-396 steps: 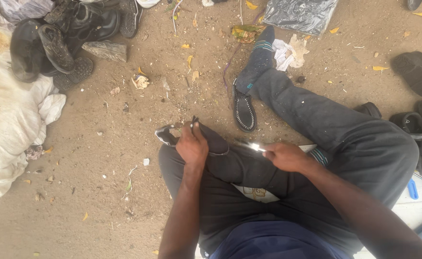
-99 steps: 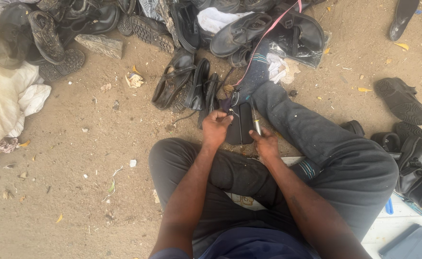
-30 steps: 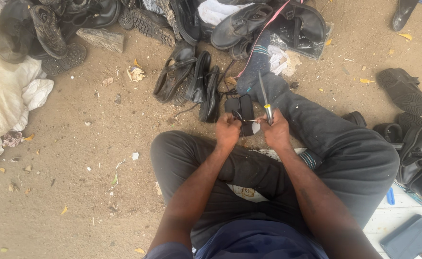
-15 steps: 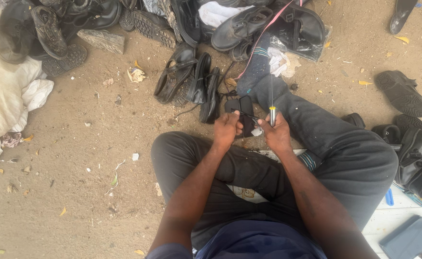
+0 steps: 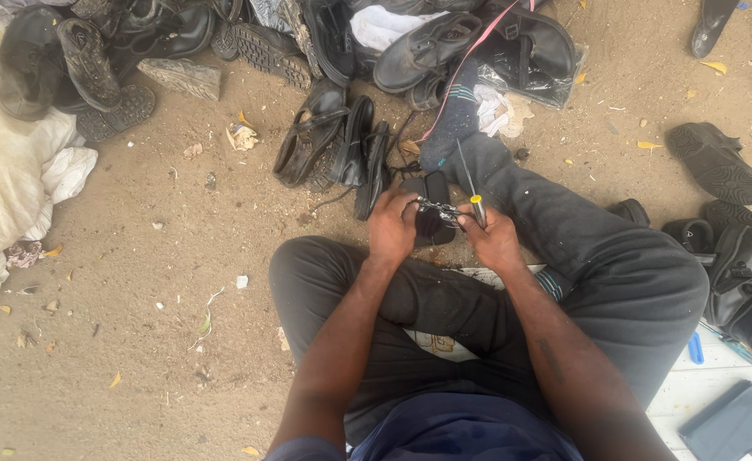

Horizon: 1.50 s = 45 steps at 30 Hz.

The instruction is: The person sits on the ground and uses a knife to scrape and clean the soles and edges of several black shoes. They handle multiple shoes one at a time, turning them over to work on different sides. At the end, the person picks up a pair of glasses and wipes them with a cloth.

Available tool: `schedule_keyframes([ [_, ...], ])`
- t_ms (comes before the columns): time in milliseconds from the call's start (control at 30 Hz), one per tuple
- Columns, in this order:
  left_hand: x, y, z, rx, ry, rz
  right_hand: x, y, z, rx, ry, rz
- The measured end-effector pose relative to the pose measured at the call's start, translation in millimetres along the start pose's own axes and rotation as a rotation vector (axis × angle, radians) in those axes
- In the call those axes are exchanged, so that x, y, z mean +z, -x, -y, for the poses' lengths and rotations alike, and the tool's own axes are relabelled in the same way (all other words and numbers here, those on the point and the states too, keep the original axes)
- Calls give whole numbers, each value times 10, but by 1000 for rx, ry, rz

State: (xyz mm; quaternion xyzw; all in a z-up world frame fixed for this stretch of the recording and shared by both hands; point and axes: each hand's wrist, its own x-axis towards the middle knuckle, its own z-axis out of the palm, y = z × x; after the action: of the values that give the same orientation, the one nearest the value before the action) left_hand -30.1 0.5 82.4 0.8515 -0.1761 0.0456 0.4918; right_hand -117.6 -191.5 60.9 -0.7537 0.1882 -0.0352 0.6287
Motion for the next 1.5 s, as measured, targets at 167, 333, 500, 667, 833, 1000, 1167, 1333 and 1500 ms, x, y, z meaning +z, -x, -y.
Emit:
schedule_keyframes([
  [167, -185, -8, 47, 80, -16, 250, -83, -53, -69, -2, 80, 71],
  [333, -199, -124, 172, -65, 197, 430, -201, -60, 95, 200, -60, 169],
  [500, -46, -70, 130, -250, 204, 330, -159, -59, 271, 229, 10, 188],
  [667, -48, -33, 116, 55, 197, 173, -166, -84, 178, 118, 184, 240],
  [833, -73, -31, 40, 24, 145, 224, -104, -39, 34, -367, 447, 265],
  [1000, -108, -76, 115, -126, 209, 416, -105, -106, -17, 123, -181, 104],
  [1167, -44, -12, 226, 64, 122, 307, -136, -98, -50, 25, -416, 38],
  [1333, 257, 31, 149, -163, 1049, -123, 4, -22, 101, -101, -362, -78],
  [1500, -45, -21, -37, 126, 837, -122, -36, 75, 240, -283, -469, -78],
])
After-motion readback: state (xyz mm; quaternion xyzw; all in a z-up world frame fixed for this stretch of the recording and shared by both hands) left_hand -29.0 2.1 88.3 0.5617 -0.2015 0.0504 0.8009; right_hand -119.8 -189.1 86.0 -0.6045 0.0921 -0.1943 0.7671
